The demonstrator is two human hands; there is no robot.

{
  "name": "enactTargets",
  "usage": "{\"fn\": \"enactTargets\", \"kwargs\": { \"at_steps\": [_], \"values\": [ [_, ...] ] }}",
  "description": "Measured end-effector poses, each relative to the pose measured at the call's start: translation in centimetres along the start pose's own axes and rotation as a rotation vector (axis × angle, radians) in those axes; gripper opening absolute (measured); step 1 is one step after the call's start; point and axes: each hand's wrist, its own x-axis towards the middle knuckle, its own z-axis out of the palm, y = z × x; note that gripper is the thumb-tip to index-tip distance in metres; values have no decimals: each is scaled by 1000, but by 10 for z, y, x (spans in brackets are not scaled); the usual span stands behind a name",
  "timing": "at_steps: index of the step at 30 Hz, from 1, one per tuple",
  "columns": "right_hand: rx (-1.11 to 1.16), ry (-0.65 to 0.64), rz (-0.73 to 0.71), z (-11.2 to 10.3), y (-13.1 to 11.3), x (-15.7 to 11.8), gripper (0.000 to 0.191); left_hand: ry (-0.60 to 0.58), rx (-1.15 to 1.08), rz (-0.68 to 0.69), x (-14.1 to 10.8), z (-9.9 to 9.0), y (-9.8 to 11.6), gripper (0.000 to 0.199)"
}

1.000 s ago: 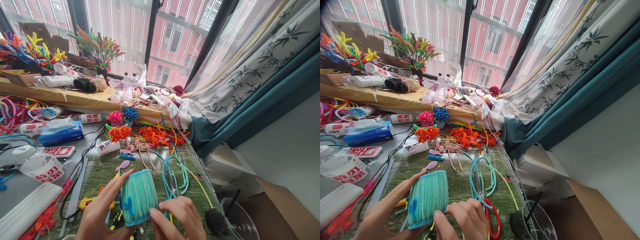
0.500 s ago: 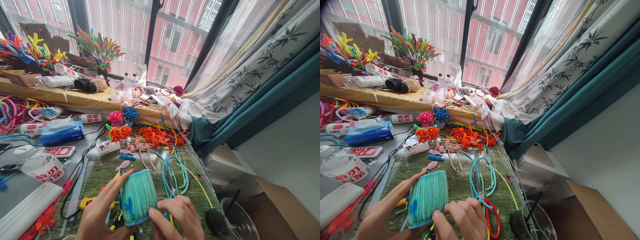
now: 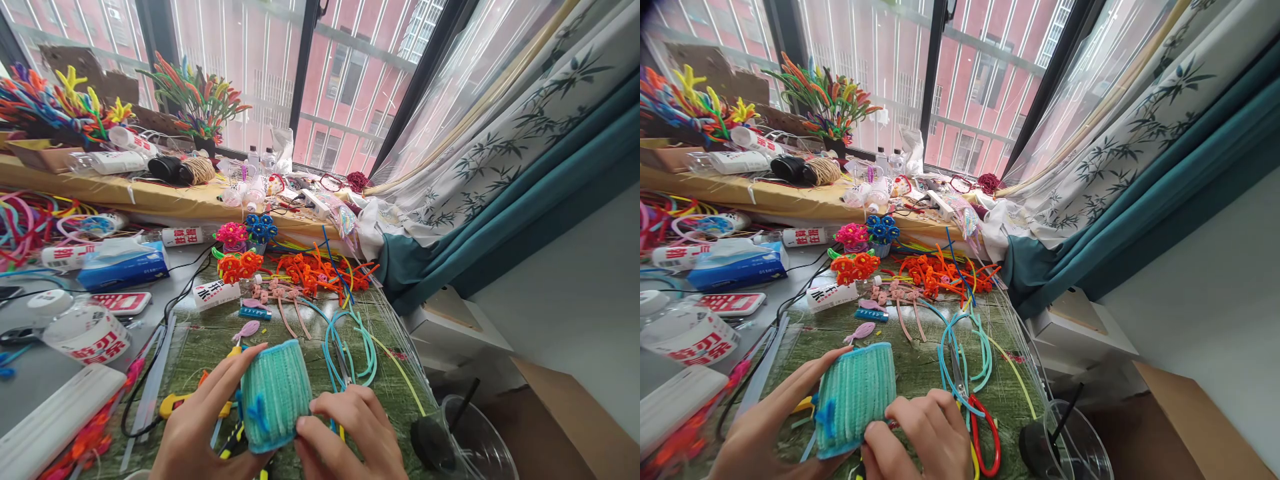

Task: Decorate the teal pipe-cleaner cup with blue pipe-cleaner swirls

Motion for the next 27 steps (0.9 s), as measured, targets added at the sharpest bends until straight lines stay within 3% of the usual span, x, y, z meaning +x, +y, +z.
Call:
{"fn": "enactTargets", "kwargs": {
  "at_steps": [9,11,14,17,19,23,27],
  "values": [
    [14,-34,7,4,2,-9,20,22,-51,-14,3,2,1,72],
    [68,-14,101,6,-1,-17,19,-2,-73,-42,3,5,3,71],
    [282,-44,407,9,-4,-31,8,30,-211,-200,2,10,12,68],
    [531,-150,696,12,-4,-43,74,36,-423,-330,3,12,22,71],
    [696,-215,858,14,-4,-50,105,-1,-534,-418,3,12,27,74],
    [916,-265,1089,20,-4,-58,116,-45,-633,-502,6,7,32,75],
    [1108,-159,1189,23,-7,-54,116,-37,-557,-438,9,6,39,72]
  ]
}}
